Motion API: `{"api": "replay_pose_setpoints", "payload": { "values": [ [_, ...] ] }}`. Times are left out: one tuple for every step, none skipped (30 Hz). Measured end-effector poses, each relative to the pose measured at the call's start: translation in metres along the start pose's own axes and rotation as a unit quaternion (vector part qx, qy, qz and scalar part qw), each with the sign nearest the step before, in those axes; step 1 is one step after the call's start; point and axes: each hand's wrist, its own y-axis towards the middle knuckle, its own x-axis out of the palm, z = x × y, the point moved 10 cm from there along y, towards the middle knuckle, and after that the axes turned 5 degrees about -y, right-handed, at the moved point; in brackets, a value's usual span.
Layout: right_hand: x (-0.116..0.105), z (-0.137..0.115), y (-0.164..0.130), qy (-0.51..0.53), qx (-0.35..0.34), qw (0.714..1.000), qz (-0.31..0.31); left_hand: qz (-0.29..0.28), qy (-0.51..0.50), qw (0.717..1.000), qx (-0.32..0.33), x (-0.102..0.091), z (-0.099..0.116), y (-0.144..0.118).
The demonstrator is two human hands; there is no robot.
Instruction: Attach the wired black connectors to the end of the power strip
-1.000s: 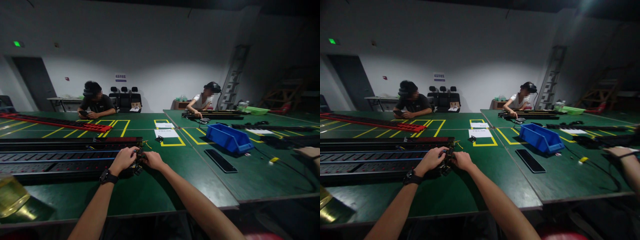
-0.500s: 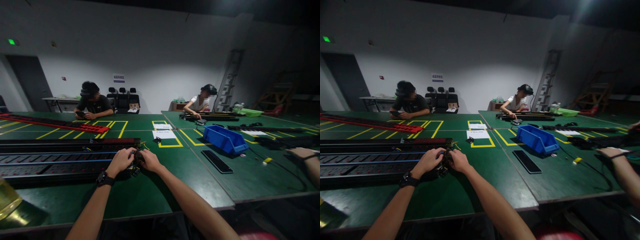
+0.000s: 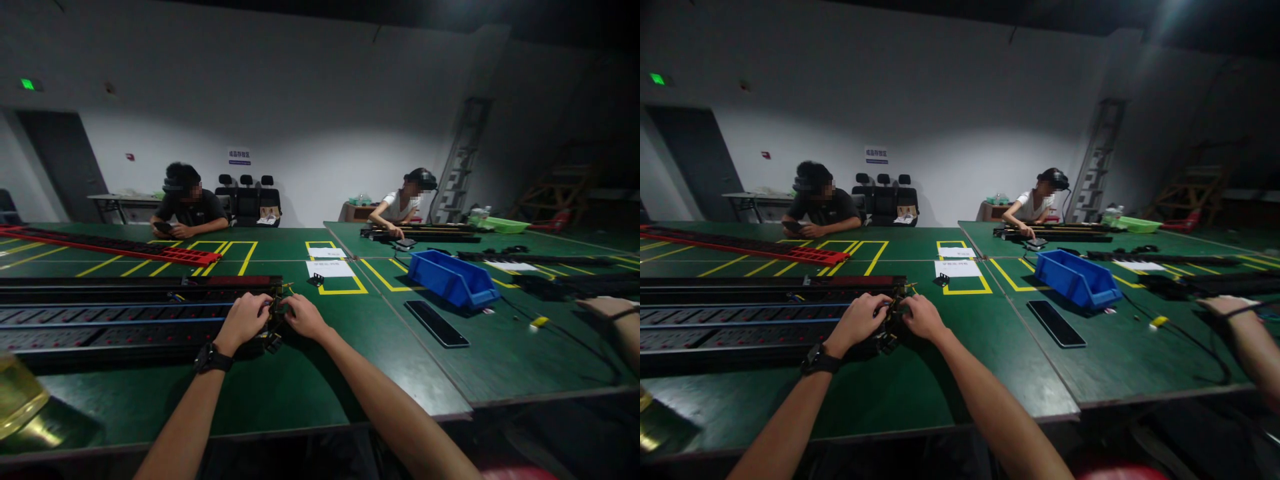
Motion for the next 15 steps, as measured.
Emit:
{"api": "replay_pose_setpoints", "payload": {
  "values": [
    [-0.004,0.01,0.001,-0.012,0.026,1.0,0.01,0.005,0.0,1.0,0.0,0.0,-0.001,0.0],
    [-0.009,0.022,0.001,-0.03,0.054,0.998,0.018,0.008,0.0,1.0,0.001,-0.001,-0.001,0.0],
    [-0.012,0.034,0.001,-0.052,0.081,0.995,0.021,0.01,0.001,1.0,0.001,-0.001,-0.002,0.0],
    [-0.016,0.046,0.0,-0.078,0.104,0.991,0.018,0.011,0.002,1.0,0.002,0.0,-0.002,-0.001],
    [-0.018,0.058,-0.001,-0.105,0.122,0.987,0.01,0.012,0.002,1.0,0.003,0.0,-0.002,-0.001],
    [-0.019,0.069,-0.003,-0.128,0.136,0.982,-0.003,0.011,0.001,1.0,0.004,0.0,-0.002,-0.002],
    [-0.019,0.08,-0.004,-0.146,0.153,0.977,-0.019,0.011,0.0,1.0,0.005,0.0,-0.001,-0.002],
    [-0.018,0.09,-0.006,-0.158,0.169,0.972,-0.039,0.011,-0.002,1.0,0.006,0.001,-0.001,-0.003],
    [-0.015,0.098,-0.008,-0.162,0.181,0.968,-0.063,0.013,-0.004,1.0,0.006,0.001,-0.001,-0.003],
    [-0.011,0.104,-0.009,-0.163,0.188,0.965,-0.086,0.014,-0.005,1.0,0.005,0.001,-0.001,-0.004],
    [-0.006,0.108,-0.01,-0.16,0.19,0.963,-0.104,0.015,-0.006,1.0,0.004,0.001,-0.001,-0.004],
    [-0.003,0.11,-0.01,-0.155,0.19,0.962,-0.117,0.017,-0.007,1.0,0.002,0.001,-0.001,-0.005],
    [-0.001,0.112,-0.01,-0.151,0.19,0.962,-0.121,0.019,-0.009,1.0,0.0,0.001,-0.001,-0.005],
    [0.001,0.113,-0.01,-0.149,0.189,0.963,-0.121,0.021,-0.011,1.0,-0.002,0.001,-0.001,-0.005],
    [0.001,0.114,-0.009,-0.148,0.189,0.964,-0.115,0.022,-0.014,1.0,-0.004,0.001,-0.001,-0.005]
  ]
}}
